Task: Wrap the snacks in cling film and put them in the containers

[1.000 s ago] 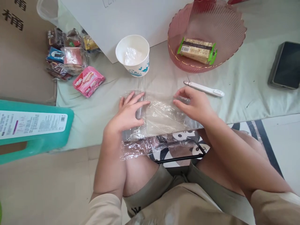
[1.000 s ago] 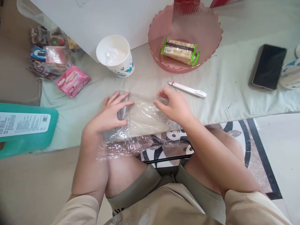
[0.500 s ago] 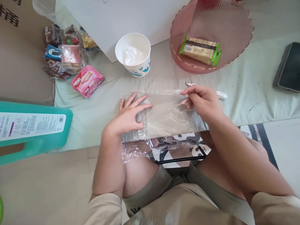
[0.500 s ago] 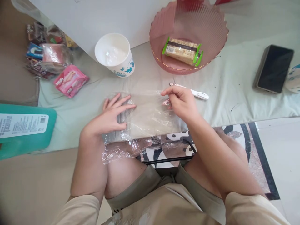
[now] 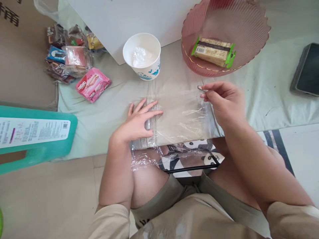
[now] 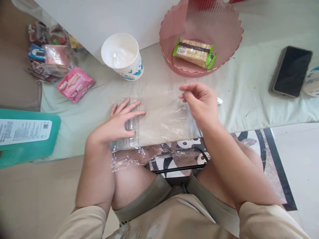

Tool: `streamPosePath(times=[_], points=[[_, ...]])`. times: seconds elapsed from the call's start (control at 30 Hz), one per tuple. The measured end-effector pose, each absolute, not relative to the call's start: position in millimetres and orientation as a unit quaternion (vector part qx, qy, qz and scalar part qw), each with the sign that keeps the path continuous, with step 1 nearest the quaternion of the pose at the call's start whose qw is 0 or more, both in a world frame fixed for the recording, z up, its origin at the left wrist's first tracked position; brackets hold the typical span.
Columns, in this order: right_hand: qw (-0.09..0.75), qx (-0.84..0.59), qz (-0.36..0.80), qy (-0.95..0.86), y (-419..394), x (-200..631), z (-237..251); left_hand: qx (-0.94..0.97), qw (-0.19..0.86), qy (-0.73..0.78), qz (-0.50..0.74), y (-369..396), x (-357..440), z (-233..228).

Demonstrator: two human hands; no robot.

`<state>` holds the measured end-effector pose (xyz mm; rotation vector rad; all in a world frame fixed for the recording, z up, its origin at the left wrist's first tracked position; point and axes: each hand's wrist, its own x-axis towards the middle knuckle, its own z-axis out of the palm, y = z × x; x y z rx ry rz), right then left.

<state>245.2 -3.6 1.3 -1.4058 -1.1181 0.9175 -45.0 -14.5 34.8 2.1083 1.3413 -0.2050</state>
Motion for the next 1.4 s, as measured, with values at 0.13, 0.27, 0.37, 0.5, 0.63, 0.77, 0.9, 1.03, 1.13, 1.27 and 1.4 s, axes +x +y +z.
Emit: streamPosePath(times=[0.13, 0.27, 0.37, 0.5, 0.63, 0.77, 0.9, 1.03, 1.13, 1.27, 1.4], points=[[0.599, -0.584, 0.307, -0.454, 0.0, 250.2, -2.7, 0.798, 0.316, 0.507, -0.08, -14.0, -44.7, 34.5], [0.585, -0.581, 0.255, -0.505, -0.8, 257.4, -4.4, 0.797, 0.319, 0.507, -0.079, -13.9, -44.9, 34.5], [0.49, -0.598, 0.242, -0.586, -4.6, 257.5, -2.0, 0.797, 0.32, 0.506, -0.083, -14.0, -45.1, 35.0], [0.323, -0.624, 0.245, -0.668, -8.3, 252.9, 3.6, 0.8, 0.316, 0.502, -0.094, -13.4, -44.8, 37.6], [0.248, -0.604, 0.163, -0.74, -4.2, 248.3, 9.7, 0.802, 0.314, 0.496, -0.108, -13.7, -42.4, 40.9], [0.182, -0.581, 0.153, -0.779, 2.3, 241.0, 15.0, 0.806, 0.326, 0.482, -0.111, -17.9, -37.1, 43.4], [0.11, -0.566, 0.205, -0.791, 4.6, 237.7, 17.4, 0.808, 0.326, 0.477, -0.112, -21.8, -33.4, 44.7], [0.199, -0.573, 0.162, -0.778, 3.4, 244.0, 17.8, 0.807, 0.321, 0.484, -0.111, -21.8, -33.7, 43.5], [0.296, -0.577, 0.102, -0.754, -1.7, 249.9, 19.9, 0.8, 0.312, 0.504, -0.093, -18.0, -35.9, 41.8], [0.355, -0.499, 0.115, -0.782, -17.7, 262.3, 19.9, 0.79, 0.286, 0.541, -0.028, -10.9, -42.7, 39.7], [0.325, -0.428, 0.116, -0.835, -40.1, 291.0, 12.1, 0.779, 0.274, 0.561, 0.063, -7.3, -54.2, 33.9]])
